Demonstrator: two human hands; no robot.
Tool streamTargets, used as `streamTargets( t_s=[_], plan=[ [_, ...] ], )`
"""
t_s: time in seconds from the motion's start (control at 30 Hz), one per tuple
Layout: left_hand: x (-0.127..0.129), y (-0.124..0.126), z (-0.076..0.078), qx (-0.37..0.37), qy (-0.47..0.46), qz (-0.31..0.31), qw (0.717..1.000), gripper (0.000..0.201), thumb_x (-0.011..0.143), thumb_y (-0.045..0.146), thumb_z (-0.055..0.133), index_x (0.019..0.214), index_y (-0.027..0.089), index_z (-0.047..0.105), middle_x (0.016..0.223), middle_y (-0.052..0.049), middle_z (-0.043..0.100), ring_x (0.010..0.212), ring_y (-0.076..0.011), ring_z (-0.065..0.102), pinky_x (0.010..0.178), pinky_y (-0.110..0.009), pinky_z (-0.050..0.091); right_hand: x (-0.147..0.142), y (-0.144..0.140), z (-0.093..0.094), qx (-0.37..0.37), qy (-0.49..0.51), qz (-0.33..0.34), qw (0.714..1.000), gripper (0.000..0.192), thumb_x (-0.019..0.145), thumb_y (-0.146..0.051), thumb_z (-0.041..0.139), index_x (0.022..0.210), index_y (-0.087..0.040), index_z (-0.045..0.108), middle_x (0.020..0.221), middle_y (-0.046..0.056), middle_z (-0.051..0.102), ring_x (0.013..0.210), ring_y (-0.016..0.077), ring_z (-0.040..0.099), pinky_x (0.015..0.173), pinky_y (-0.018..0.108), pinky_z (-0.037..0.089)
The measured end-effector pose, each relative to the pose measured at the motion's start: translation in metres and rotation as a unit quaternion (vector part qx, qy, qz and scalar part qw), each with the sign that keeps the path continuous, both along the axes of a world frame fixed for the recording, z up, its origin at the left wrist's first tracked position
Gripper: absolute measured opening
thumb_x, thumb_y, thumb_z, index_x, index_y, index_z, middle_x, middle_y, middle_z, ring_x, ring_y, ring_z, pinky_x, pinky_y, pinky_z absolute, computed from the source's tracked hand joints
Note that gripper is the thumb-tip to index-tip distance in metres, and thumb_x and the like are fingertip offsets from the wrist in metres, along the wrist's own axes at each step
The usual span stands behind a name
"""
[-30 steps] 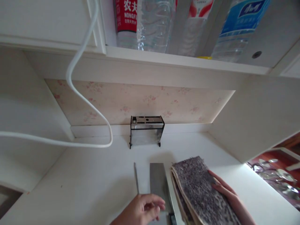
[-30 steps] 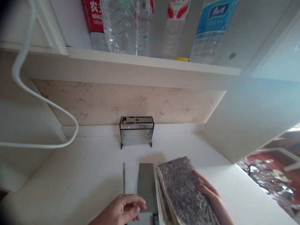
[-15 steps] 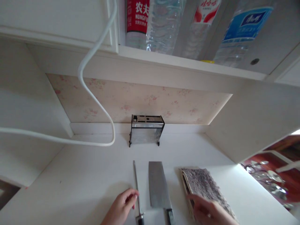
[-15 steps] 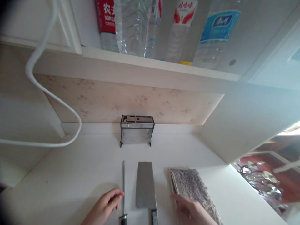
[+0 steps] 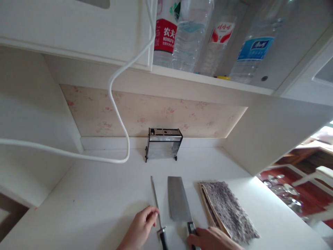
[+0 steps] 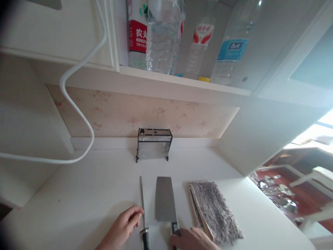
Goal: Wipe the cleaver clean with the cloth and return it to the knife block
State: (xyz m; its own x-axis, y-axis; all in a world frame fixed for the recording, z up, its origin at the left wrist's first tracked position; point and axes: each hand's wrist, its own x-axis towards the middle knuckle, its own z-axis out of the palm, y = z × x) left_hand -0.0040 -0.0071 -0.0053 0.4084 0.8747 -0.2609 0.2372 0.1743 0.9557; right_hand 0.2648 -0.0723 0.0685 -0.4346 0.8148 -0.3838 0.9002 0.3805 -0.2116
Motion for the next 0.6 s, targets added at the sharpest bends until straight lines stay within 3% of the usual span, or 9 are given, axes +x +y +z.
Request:
streamTargets(
  t_s=[0.1, 0.17, 0.23, 0.3, 0.37, 0.43, 0.5, 0.6],
  plan=[
    [-0.001, 0.0, -0.002, -0.009, -0.006, -0.004, 1.0, 0.043, 0.086, 0.055, 0.045, 0.1, 0.018, 0.062, 0.071, 0.001, 0.054, 0.052, -0.0095, 0.039, 0.048, -0.022, 0.03, 0.001, 0.003, 0.036, 0.038, 0.068, -0.027, 0.997, 0.022, 0.081, -0.02, 0.057, 0.099, -0.032, 0.063, 0.093, 0.0, 0.069, 0.071, 0.0183, 0.069, 0.058, 0.023, 0.045],
    [-0.001, 0.001, -0.003, -0.024, -0.011, -0.003, 1.0, 0.045, 0.084, 0.056, 0.047, 0.1, 0.017, 0.062, 0.07, 0.002, 0.052, 0.051, -0.0092, 0.039, 0.046, -0.021, 0.03, 0.006, 0.01, 0.055, 0.07, 0.138, -0.066, 0.986, 0.014, 0.086, -0.027, 0.056, 0.098, -0.028, 0.064, 0.092, 0.001, 0.069, 0.073, 0.0164, 0.067, 0.065, 0.024, 0.047],
    [-0.001, 0.002, -0.004, -0.035, -0.016, -0.001, 0.999, 0.046, 0.083, 0.056, 0.047, 0.1, 0.016, 0.062, 0.069, 0.002, 0.051, 0.05, -0.0088, 0.039, 0.045, -0.021, 0.03, 0.014, 0.021, 0.07, 0.101, 0.205, -0.131, 0.965, 0.018, 0.088, -0.038, 0.057, 0.095, -0.024, 0.066, 0.086, 0.002, 0.069, 0.074, 0.0167, 0.066, 0.068, 0.025, 0.049],
    [-0.001, 0.002, -0.006, -0.038, -0.024, -0.001, 0.999, 0.047, 0.083, 0.056, 0.047, 0.101, 0.016, 0.061, 0.069, 0.002, 0.051, 0.05, -0.0086, 0.039, 0.044, -0.02, 0.03, 0.021, 0.035, 0.083, 0.119, 0.283, -0.222, 0.926, 0.029, 0.086, -0.048, 0.058, 0.097, -0.022, 0.067, 0.081, 0.002, 0.07, 0.074, 0.0184, 0.066, 0.069, 0.028, 0.053],
    [-0.001, 0.003, -0.007, -0.032, -0.032, 0.002, 0.999, 0.048, 0.083, 0.057, 0.047, 0.101, 0.015, 0.062, 0.069, 0.002, 0.051, 0.05, -0.0086, 0.04, 0.044, -0.02, 0.031, 0.028, 0.049, 0.102, 0.119, 0.372, -0.319, 0.864, 0.038, 0.083, -0.053, 0.061, 0.101, -0.02, 0.067, 0.08, 0.004, 0.071, 0.075, 0.0209, 0.069, 0.071, 0.032, 0.056],
    [-0.003, 0.003, -0.008, -0.027, -0.04, 0.006, 0.999, 0.049, 0.083, 0.059, 0.047, 0.1, 0.016, 0.062, 0.069, 0.002, 0.051, 0.05, -0.0088, 0.041, 0.044, -0.02, 0.032, 0.035, 0.063, 0.126, 0.119, 0.448, -0.368, 0.806, 0.046, 0.078, -0.054, 0.067, 0.108, -0.019, 0.066, 0.079, 0.006, 0.073, 0.077, 0.0232, 0.07, 0.074, 0.036, 0.058],
    [-0.004, 0.003, -0.008, -0.025, -0.045, 0.01, 0.999, 0.049, 0.082, 0.06, 0.048, 0.1, 0.016, 0.062, 0.069, 0.002, 0.051, 0.051, -0.009, 0.042, 0.044, -0.02, 0.032, 0.041, 0.076, 0.154, 0.147, 0.494, -0.354, 0.78, 0.05, 0.075, -0.052, 0.072, 0.112, -0.018, 0.066, 0.081, 0.007, 0.074, 0.079, 0.024, 0.071, 0.079, 0.039, 0.059],
    [-0.004, 0.004, -0.009, -0.028, -0.049, 0.009, 0.998, 0.049, 0.082, 0.06, 0.048, 0.1, 0.016, 0.062, 0.069, 0.002, 0.052, 0.052, -0.0092, 0.043, 0.045, -0.02, 0.033, 0.049, 0.097, 0.19, 0.214, 0.509, -0.295, 0.78, 0.047, 0.072, -0.048, 0.076, 0.11, -0.021, 0.068, 0.088, 0.007, 0.075, 0.085, 0.0238, 0.071, 0.086, 0.041, 0.058]
  ],
)
